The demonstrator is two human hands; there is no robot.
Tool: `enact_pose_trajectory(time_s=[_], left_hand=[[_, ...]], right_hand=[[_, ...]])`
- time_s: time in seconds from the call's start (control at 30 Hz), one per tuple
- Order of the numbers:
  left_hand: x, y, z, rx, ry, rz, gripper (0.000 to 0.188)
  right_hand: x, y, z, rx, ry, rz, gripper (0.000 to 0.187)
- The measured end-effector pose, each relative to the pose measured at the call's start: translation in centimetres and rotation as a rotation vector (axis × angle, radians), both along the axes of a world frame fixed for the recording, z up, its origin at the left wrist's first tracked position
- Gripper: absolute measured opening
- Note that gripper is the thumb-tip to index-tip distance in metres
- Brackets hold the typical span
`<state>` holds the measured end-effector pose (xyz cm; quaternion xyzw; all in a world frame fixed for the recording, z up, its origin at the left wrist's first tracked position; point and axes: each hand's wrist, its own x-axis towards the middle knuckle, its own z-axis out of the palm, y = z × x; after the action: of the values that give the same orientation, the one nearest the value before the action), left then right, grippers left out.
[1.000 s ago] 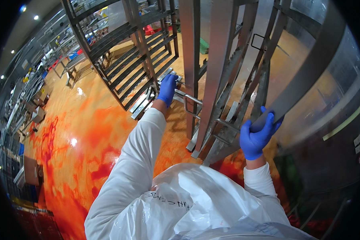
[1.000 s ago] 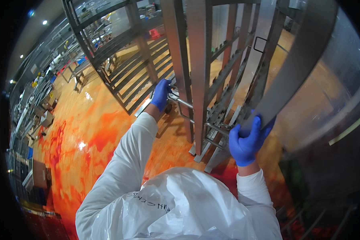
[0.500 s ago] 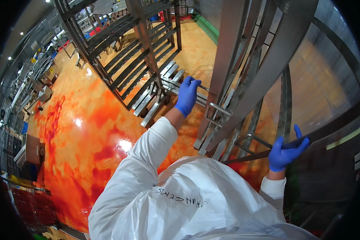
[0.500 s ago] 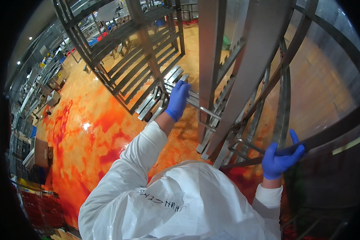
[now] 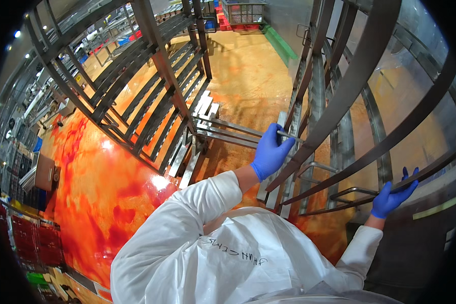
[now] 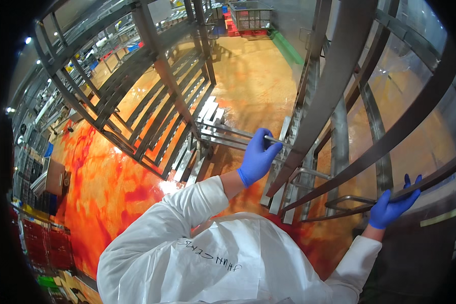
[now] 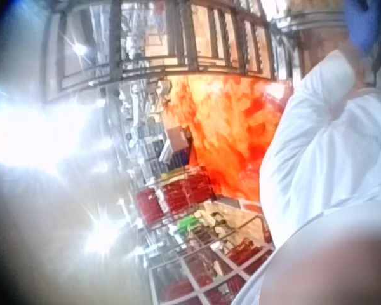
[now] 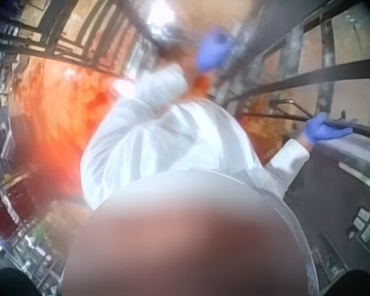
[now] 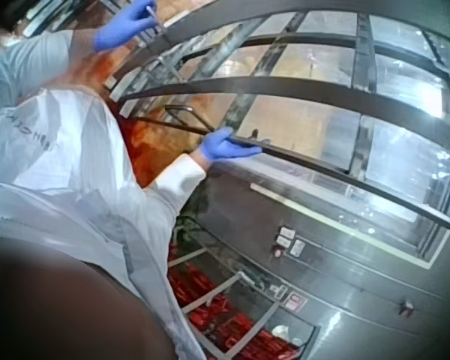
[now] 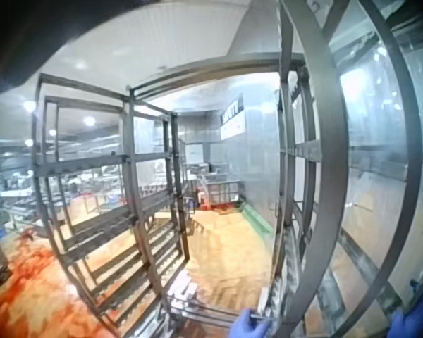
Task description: The person pushes a metal cart through a warehouse aisle lined with racks. A large red spill is visible on the floor as the person continues to move the cart forward.
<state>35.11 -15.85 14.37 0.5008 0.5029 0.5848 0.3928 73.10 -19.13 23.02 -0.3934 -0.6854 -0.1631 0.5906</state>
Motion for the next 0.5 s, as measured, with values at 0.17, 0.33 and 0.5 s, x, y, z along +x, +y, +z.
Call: enact_pose_trajectory(time_s=[0.17,0.33,0.5], left_hand=[[2.1,5.5,4.5,0.287,0.505,-0.024,0.066],[-8.6,-0.7,11.1,0.452,1.178,0.38,0.07],[-17.7,-7.8,9.9,0.091,1.859,0.866,0.028]], right_hand=[[7.2,12.9,0.5,-0.012,0.042,0.094,0.077],[12.5,20.9,-0.4,-0.094,0.076,0.012,0.07],[12.2,25.5,-0.4,-0.049,-0.121,-0.363,0.065]])
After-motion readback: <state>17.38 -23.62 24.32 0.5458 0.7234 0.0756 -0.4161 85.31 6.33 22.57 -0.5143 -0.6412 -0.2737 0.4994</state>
